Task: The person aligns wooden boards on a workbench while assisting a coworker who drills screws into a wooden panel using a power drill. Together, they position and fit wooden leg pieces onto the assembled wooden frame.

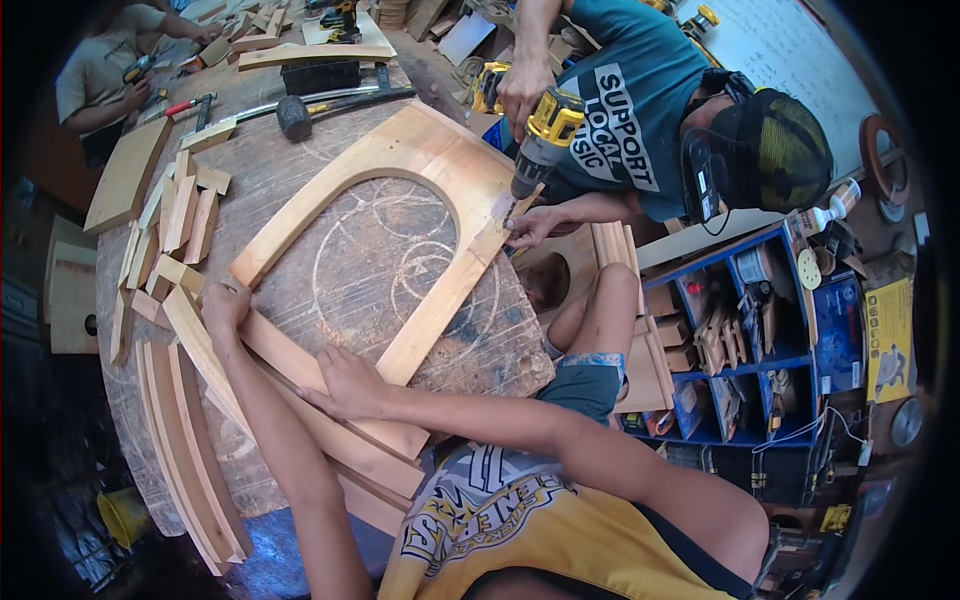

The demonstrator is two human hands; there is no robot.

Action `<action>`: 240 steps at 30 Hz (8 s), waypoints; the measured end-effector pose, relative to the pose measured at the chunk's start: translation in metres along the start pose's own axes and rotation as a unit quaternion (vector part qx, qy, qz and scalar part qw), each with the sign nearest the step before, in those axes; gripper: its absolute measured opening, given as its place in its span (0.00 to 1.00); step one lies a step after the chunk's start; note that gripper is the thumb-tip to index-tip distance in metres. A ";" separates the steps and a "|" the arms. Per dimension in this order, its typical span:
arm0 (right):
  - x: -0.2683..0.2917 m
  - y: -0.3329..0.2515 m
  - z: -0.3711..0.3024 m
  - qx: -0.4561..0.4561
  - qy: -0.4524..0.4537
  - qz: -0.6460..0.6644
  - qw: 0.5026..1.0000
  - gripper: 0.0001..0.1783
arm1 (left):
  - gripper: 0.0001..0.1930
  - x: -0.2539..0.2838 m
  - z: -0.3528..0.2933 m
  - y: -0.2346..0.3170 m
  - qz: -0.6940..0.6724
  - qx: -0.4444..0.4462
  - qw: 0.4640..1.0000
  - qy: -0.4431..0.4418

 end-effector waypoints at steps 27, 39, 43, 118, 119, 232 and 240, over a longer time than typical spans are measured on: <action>0.004 -0.001 0.000 -0.015 -0.020 0.018 1.000 0.37 | 0.20 -0.006 0.005 -0.008 0.015 -0.004 1.000 -0.013; 0.003 0.003 -0.001 -0.015 -0.031 0.027 0.999 0.38 | 0.20 -0.010 0.008 -0.008 0.005 0.007 1.000 -0.028; 0.005 -0.001 0.000 -0.018 -0.037 0.020 0.999 0.38 | 0.22 -0.006 0.006 -0.008 0.027 0.006 0.999 -0.035; -0.002 -0.003 0.004 0.010 -0.032 -0.030 0.999 0.39 | 0.14 -0.007 -0.010 -0.002 -0.044 0.062 0.992 0.096; -0.002 -0.003 0.004 0.012 -0.028 -0.034 0.999 0.38 | 0.14 -0.007 -0.012 -0.002 -0.043 0.057 0.992 0.107; -0.003 0.004 -0.003 -0.028 -0.011 0.006 1.000 0.36 | 0.21 -0.008 -0.010 0.002 0.012 0.084 0.996 0.042; 0.008 -0.008 0.004 -0.015 -0.024 0.010 1.000 0.37 | 0.24 -0.003 -0.006 -0.004 0.034 0.073 0.996 0.038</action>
Point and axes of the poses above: each hand's wrist, its own z-axis towards the middle knuckle, its own x-axis out of the back of the hand, y = z × x, the point moved 2 cm from there along z, towards the middle knuckle, and after that the axes turned 10 degrees about y, right-handed, at the moved point
